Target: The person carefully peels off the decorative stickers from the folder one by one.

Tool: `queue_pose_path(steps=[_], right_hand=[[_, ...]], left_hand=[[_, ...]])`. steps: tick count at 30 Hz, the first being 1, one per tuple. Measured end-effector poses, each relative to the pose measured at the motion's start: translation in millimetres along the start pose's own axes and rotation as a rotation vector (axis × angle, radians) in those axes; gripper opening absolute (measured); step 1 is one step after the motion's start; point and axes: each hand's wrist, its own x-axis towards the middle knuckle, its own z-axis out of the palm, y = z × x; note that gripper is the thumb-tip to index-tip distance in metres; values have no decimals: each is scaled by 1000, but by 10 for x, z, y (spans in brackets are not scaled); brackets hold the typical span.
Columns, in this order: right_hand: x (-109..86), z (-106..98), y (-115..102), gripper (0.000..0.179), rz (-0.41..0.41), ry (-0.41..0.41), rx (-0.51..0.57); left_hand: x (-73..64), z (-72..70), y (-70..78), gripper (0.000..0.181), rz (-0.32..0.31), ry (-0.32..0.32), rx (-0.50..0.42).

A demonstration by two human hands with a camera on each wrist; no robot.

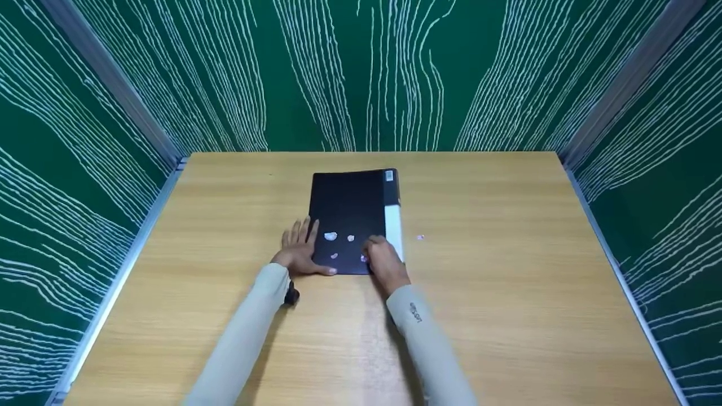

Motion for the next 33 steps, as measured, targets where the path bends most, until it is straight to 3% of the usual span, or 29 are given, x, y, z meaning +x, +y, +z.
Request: queue_pose_path(steps=[8, 19, 28, 33], right_hand=[[15, -19, 4, 19, 23, -32, 32], [17, -30, 7, 19, 54, -51, 42], [1, -53, 18, 13, -37, 9, -1], [-24, -43, 9, 17, -33, -30, 8]], left_hand=[[129, 53, -39, 146, -18, -18, -2], [-28, -35, 15, 141, 5, 18, 25], [9, -45, 3, 142, 14, 1, 21], [23, 9, -23, 144, 2, -14, 23]])
